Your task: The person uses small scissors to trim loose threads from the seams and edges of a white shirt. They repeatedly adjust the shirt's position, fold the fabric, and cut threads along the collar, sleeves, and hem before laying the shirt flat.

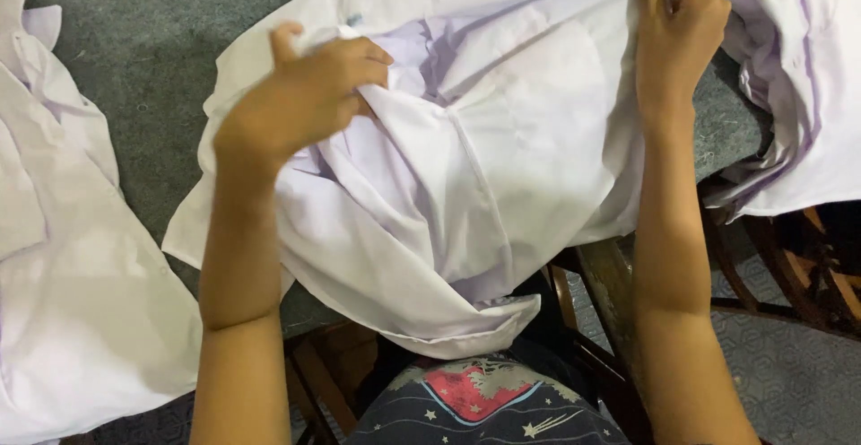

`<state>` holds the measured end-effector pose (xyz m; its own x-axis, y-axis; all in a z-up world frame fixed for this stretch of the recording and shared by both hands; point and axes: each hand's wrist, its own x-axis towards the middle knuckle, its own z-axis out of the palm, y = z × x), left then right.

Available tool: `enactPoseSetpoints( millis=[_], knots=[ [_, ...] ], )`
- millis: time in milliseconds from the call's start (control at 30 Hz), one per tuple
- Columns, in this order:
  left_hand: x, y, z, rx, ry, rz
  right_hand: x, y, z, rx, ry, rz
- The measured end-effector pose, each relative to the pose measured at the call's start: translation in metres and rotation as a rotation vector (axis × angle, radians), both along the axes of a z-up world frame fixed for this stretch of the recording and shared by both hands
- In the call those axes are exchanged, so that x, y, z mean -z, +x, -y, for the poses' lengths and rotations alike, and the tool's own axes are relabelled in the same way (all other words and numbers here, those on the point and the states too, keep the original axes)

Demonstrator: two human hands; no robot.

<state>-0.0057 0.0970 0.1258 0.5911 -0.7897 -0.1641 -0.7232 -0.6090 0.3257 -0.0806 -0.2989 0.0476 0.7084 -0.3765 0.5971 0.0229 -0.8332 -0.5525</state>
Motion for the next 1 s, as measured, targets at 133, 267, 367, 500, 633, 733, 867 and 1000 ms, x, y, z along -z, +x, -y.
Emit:
enactPoseSetpoints(
  millis=[133,267,367,500,633,733,867,1000],
  knots=[
    [0.005,0.015,-0.030,0.024,-0.145,0.249,-0.005,0.014,0.005,-0.125,0.039,0.041],
    [-0.003,0.021,-0.042,0.000,-0.279,0.310,-0.019,0.019,-0.004,-0.252,0.096,0.011],
    [-0.004,0.024,-0.046,0.008,-0.330,0.349,-0.032,0.008,-0.008,-0.348,0.074,-0.170],
    [-0.016,0.020,-0.047,-0.028,-0.308,0.417,-0.040,-0.022,-0.010,-0.403,0.182,-0.754],
    [-0.023,0.022,-0.060,-0.076,-0.403,0.300,-0.057,-0.047,-0.022,-0.453,0.155,-1.025],
    [-0.007,0.040,-0.089,0.052,-0.559,0.515,-0.065,-0.059,-0.033,-0.514,0.219,-1.110],
    [0.000,0.053,-0.114,-0.219,-0.430,0.659,-0.066,-0.064,-0.046,-0.539,0.327,-1.214],
    [-0.016,0.042,-0.109,-0.186,-0.579,0.637,-0.059,-0.063,-0.059,-0.405,0.140,-1.331]
  ],
)
